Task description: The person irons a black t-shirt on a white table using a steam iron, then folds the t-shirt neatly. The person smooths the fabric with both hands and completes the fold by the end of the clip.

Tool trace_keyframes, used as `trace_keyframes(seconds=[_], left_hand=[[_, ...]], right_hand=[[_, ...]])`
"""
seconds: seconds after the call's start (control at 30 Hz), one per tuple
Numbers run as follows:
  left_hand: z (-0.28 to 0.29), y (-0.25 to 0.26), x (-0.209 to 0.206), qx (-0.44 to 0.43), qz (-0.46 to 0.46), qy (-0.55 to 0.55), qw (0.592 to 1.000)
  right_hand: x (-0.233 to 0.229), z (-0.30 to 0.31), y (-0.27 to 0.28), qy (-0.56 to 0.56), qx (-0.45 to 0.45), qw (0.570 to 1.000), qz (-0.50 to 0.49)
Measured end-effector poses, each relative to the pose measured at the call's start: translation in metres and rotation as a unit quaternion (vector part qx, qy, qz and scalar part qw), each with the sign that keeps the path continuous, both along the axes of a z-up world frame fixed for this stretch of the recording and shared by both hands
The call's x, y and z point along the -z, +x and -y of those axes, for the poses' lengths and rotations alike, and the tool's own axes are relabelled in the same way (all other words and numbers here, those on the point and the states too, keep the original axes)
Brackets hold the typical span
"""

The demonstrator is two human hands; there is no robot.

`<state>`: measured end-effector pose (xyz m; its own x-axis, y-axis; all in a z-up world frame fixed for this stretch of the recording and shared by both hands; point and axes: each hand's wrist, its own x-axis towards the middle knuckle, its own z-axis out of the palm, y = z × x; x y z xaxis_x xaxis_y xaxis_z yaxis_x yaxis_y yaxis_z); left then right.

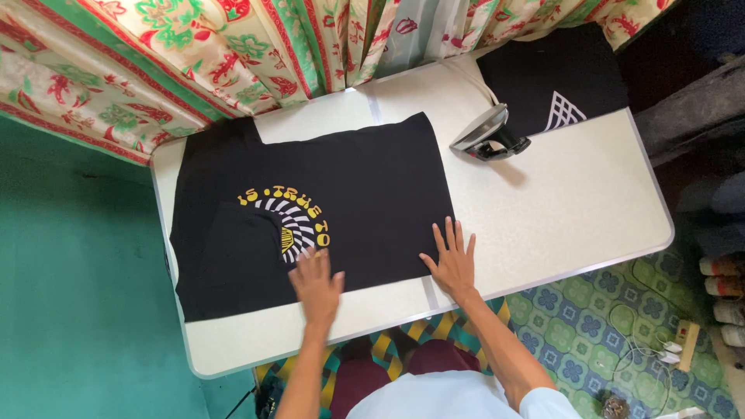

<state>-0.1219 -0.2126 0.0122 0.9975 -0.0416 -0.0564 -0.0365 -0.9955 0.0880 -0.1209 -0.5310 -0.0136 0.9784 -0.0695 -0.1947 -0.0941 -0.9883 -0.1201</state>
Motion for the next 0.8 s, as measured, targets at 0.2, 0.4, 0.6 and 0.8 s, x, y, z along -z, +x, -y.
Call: trace_keyframes(seconds=[0.2, 0.4, 0.6, 0.8], left_hand=[[-0.136, -0.036, 0.008, -0.232, -0.019, 0.035, 0.972], [-0.112, -0.014, 0.022, -0.285, 0.068, 0.001, 0.956], [0.102, -0.011, 0.037, 0.146, 0.053, -0.141, 0.978], [0.156, -0.012, 0.024, 0.207, -0.029, -0.114, 0.971]], right_hand=[[0.010, 0.004, -0.002, -0.014, -0.045, 0.993, 0.113], [0.007, 0.001, -0.002, 0.005, -0.008, 1.000, 0.025], [0.012, 0.002, -0.004, 0.000, -0.016, 0.997, 0.078], [0.014, 0.002, -0.005, -0.009, -0.013, 0.997, 0.077]])
